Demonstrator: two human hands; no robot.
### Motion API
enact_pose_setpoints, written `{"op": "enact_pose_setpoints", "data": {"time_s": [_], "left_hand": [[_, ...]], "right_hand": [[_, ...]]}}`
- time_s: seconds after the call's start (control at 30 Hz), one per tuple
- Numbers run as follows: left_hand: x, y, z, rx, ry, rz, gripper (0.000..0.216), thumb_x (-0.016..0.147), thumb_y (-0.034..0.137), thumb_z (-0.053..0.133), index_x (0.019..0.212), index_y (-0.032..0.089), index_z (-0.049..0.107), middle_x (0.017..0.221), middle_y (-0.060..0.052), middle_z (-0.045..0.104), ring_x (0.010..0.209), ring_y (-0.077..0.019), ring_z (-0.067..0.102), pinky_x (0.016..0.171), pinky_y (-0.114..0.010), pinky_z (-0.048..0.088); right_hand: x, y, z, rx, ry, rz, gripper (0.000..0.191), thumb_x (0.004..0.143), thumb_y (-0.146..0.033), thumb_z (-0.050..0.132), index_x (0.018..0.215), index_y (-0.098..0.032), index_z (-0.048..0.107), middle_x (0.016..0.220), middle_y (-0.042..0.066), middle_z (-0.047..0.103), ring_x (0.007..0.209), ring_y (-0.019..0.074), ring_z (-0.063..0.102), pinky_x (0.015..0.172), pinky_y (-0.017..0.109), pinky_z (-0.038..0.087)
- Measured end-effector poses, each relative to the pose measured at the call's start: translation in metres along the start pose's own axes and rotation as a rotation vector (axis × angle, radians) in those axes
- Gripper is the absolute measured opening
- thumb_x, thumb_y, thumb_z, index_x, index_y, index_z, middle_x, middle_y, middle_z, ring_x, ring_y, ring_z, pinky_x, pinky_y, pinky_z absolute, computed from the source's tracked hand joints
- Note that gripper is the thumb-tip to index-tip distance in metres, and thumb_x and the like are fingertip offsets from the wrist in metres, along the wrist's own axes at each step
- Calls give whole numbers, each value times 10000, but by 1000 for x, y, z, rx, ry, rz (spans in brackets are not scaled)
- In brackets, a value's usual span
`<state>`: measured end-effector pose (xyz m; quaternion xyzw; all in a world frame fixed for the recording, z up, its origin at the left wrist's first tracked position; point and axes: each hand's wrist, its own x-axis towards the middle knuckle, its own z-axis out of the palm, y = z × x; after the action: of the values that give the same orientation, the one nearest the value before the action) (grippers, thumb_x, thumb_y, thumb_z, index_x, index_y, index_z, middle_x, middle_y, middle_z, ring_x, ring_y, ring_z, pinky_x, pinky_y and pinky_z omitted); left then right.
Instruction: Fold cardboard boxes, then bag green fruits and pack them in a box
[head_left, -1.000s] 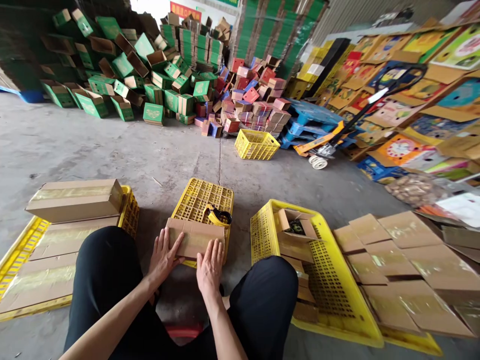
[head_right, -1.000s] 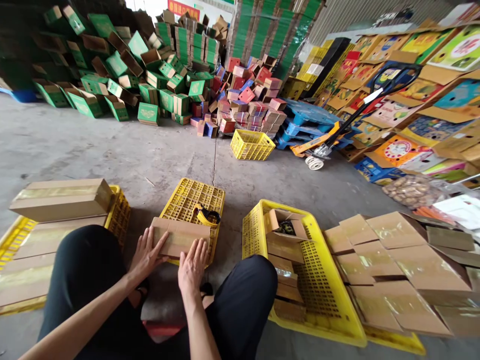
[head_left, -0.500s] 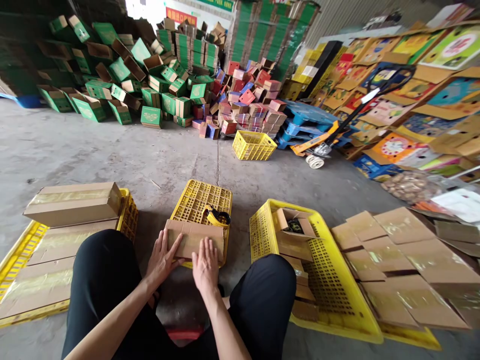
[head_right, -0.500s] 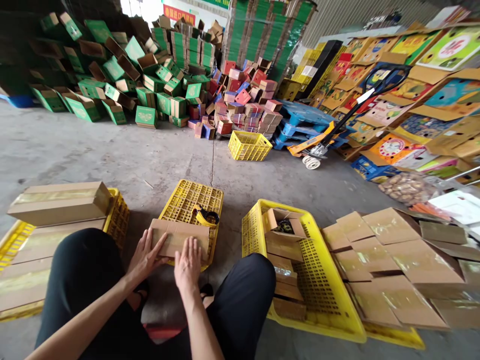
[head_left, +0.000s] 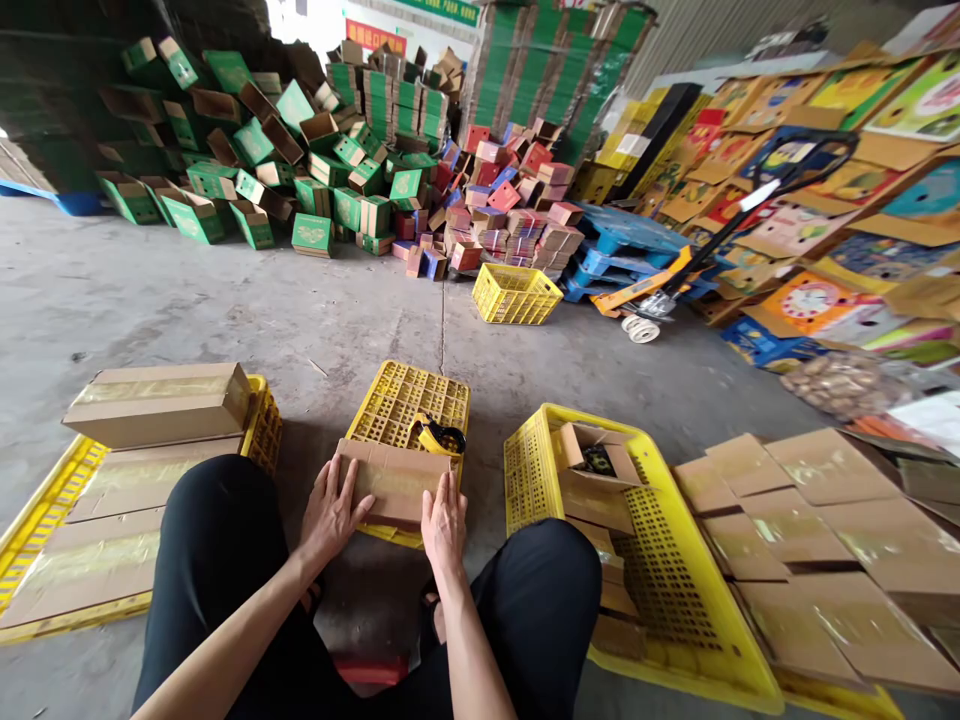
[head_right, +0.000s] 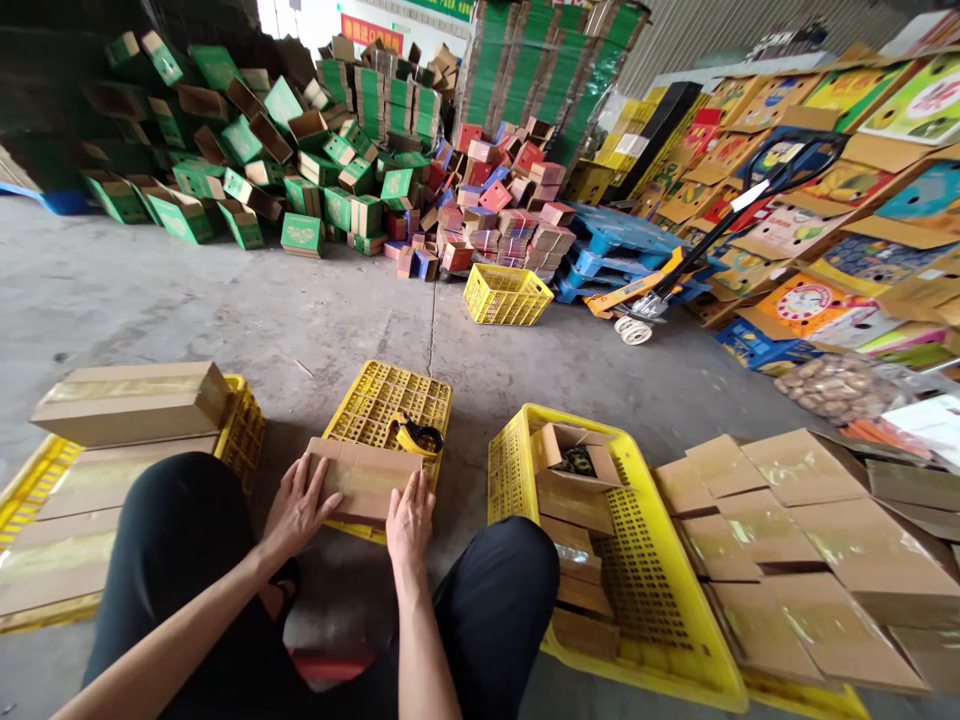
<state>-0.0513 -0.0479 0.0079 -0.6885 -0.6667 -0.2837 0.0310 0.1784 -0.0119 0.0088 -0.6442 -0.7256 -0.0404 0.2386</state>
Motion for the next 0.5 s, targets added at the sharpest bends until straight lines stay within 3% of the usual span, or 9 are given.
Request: {"op": "enact_pose_setpoints", "data": {"time_s": [0.17, 0.37, 0.5], "left_hand": [[-4, 6, 8, 62, -13, -37, 719, 1047, 581, 405, 1598, 117, 415, 1704, -266, 263, 1566, -464, 250, 1185, -649, 329], [-1, 41, 21, 18, -81, 100, 779, 1005, 577, 524, 1595, 81, 410, 1674, -288, 324, 1577, -461, 242, 1206, -624, 320], [2, 63, 24, -11, -122, 163, 672, 1025, 441, 519, 1592, 97, 416, 1675, -267, 339, 1577, -419, 275, 1206, -594, 340]], "right_hand": [[-7, -12, 5, -51, -25, 30, 766, 1087, -531, 264, 1601, 33, 336, 1645, 327, 341, 1430, 424, 481, 1121, 530, 453], [-11, -11, 12, -73, -22, 19, 766, 1091, -523, 250, 1607, 41, 310, 1644, 342, 324, 1453, 432, 448, 1136, 528, 436], [-10, -4, 19, -61, -29, -5, 742, 1096, -509, 236, 1610, 20, 311, 1638, 340, 335, 1484, 425, 413, 1145, 537, 425]]}}
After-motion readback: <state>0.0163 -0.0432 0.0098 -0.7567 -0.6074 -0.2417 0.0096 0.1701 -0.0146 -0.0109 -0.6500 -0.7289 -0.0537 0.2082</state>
